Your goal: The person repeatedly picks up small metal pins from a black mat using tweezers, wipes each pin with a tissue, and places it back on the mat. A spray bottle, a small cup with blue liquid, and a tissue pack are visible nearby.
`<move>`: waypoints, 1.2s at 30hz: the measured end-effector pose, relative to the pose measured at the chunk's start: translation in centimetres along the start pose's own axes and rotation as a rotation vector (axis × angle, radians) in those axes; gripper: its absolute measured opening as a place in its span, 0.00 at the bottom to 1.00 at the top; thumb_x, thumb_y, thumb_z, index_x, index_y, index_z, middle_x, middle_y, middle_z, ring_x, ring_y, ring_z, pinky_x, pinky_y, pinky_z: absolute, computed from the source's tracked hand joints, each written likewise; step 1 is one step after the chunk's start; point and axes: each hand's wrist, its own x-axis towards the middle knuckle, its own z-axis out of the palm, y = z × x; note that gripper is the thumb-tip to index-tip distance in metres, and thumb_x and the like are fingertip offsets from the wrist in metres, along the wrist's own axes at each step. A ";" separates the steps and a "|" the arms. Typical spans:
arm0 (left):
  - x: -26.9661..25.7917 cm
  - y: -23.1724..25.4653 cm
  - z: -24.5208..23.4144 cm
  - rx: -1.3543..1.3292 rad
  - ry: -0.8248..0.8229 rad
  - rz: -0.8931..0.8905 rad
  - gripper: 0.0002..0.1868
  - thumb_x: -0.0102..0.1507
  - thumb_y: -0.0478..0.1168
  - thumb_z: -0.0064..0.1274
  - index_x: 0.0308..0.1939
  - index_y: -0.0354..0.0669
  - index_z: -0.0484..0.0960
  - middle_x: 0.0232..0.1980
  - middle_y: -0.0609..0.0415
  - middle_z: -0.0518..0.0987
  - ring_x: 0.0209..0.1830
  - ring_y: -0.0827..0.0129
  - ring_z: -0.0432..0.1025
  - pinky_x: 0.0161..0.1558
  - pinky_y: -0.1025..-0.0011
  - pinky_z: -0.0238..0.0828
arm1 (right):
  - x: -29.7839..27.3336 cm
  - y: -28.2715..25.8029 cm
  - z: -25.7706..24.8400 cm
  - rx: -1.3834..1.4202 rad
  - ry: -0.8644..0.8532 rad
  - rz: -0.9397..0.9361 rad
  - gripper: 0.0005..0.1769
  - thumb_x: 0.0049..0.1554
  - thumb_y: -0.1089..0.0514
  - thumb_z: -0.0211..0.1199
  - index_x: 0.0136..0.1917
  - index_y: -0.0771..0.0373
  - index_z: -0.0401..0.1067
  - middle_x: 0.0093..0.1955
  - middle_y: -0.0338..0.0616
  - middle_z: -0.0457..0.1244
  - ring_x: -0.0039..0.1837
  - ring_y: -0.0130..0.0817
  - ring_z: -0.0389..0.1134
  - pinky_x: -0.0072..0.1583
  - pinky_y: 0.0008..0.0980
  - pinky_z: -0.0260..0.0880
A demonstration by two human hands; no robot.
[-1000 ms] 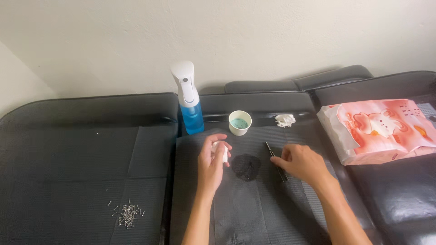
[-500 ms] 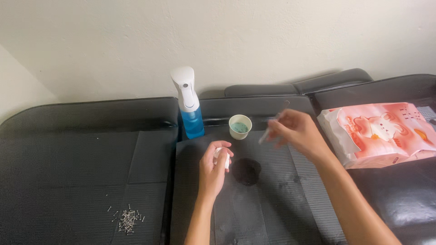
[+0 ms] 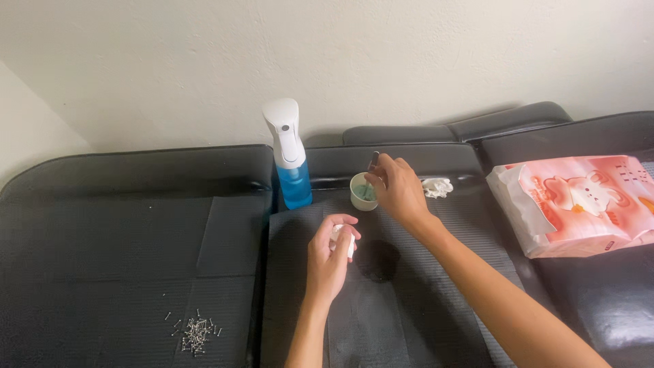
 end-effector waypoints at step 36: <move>-0.2 0.7 -0.4 0.053 -0.008 -0.049 0.13 0.73 0.39 0.51 0.57 0.38 0.86 0.39 0.43 0.87 0.37 0.65 0.79 0.32 0.74 0.80 | -10.5 2.7 -9.8 0.114 -0.050 0.041 0.07 0.67 0.58 0.68 0.57 0.61 0.76 0.37 0.50 0.72 0.40 0.45 0.76 0.44 0.45 0.75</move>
